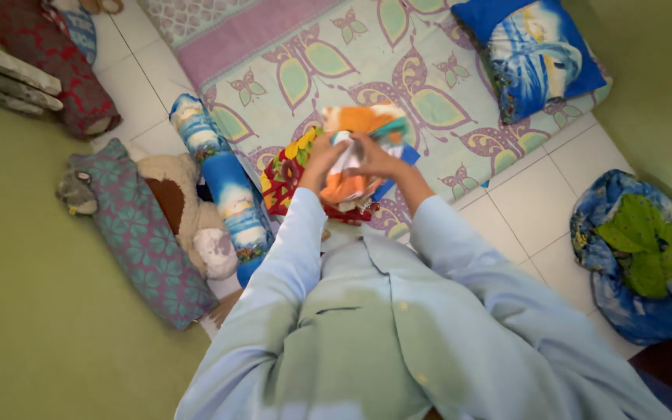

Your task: Insert pillows into pillowcases and arrange them on the bed.

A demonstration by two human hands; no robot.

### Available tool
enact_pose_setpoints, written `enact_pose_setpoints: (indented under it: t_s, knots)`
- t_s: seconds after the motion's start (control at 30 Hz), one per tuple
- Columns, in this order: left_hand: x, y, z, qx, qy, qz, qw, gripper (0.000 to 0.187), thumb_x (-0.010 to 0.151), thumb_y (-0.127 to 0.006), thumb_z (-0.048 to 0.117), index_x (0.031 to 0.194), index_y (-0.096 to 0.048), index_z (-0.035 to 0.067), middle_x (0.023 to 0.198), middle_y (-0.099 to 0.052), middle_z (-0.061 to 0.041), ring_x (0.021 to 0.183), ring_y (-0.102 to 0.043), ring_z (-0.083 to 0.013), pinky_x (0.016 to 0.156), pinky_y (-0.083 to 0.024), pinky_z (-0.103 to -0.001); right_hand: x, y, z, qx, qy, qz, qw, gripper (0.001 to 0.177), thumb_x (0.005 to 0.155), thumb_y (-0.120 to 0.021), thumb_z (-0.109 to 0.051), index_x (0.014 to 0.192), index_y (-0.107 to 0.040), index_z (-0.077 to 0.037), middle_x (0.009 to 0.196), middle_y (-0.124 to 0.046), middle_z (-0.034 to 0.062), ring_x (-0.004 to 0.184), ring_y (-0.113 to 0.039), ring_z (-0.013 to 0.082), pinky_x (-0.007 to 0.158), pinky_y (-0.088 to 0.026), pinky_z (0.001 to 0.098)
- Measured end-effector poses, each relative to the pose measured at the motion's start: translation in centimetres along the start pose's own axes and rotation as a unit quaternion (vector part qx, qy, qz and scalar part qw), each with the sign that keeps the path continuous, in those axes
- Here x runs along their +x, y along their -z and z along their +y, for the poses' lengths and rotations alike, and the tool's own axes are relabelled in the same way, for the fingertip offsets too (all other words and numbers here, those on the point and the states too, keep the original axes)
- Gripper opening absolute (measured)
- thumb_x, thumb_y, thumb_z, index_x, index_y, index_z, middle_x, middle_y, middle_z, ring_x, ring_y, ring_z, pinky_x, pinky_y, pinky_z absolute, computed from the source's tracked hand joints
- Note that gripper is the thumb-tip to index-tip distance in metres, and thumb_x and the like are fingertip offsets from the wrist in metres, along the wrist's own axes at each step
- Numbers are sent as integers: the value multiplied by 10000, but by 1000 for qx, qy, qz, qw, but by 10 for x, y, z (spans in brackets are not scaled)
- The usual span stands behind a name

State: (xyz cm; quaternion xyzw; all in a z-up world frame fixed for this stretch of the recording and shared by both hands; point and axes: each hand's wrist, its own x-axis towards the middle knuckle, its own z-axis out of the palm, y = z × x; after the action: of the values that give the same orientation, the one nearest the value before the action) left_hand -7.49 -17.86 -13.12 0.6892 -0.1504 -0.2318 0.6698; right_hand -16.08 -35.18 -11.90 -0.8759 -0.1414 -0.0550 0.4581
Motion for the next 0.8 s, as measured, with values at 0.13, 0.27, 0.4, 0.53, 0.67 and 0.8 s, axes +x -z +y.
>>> enact_pose_setpoints:
  t_s: [0.13,0.27,0.4,0.53,0.67,0.8]
  knots:
    - [-3,-5,84,-50,-35,-64,996,273,889,-747,141,1121,-703,4,905,-708,-12,800,-637,-119,695,-517,-313,21,-30,8,-151,-213,190,946,561,819,-810,-179,1297,-546,-51,1166,-667,224,1094,-646,393,902,-510,466]
    - [9,5,108,3,-105,-118,988,347,915,-752,144,1227,-675,13,970,-647,-80,883,-575,-180,759,-470,-343,53,18,32,-92,-159,393,901,369,896,-703,-57,1257,-627,-63,1147,-695,179,1065,-675,322,908,-526,395]
    - [22,18,94,112,-305,-60,944,693,727,-836,126,1328,-530,-33,1201,-617,-216,1173,-565,-347,976,-464,-432,71,61,-4,142,-88,409,897,470,985,-546,18,1443,-567,-84,1327,-677,87,1230,-626,221,1045,-495,324]
    - [34,28,48,178,-322,-30,929,809,643,-875,157,1331,-508,-57,1170,-616,-273,1122,-581,-420,941,-475,-470,92,49,-78,208,-359,360,835,759,924,-461,120,1618,-464,-189,1169,-649,165,871,-550,335,780,-398,488]
    - [85,30,16,-8,-197,21,980,391,921,-589,143,1287,-626,8,1072,-711,-141,976,-695,-290,841,-550,-390,108,48,-100,92,-99,379,915,681,917,-606,92,1561,-471,-85,1379,-604,157,1238,-565,277,1039,-469,426]
    - [105,50,69,-157,-9,21,987,316,968,-518,175,1189,-665,3,812,-659,-81,677,-616,-225,578,-503,-362,113,51,-136,11,19,334,942,1012,851,-955,8,1603,-294,-143,1504,-437,127,1424,-491,267,1192,-468,436]
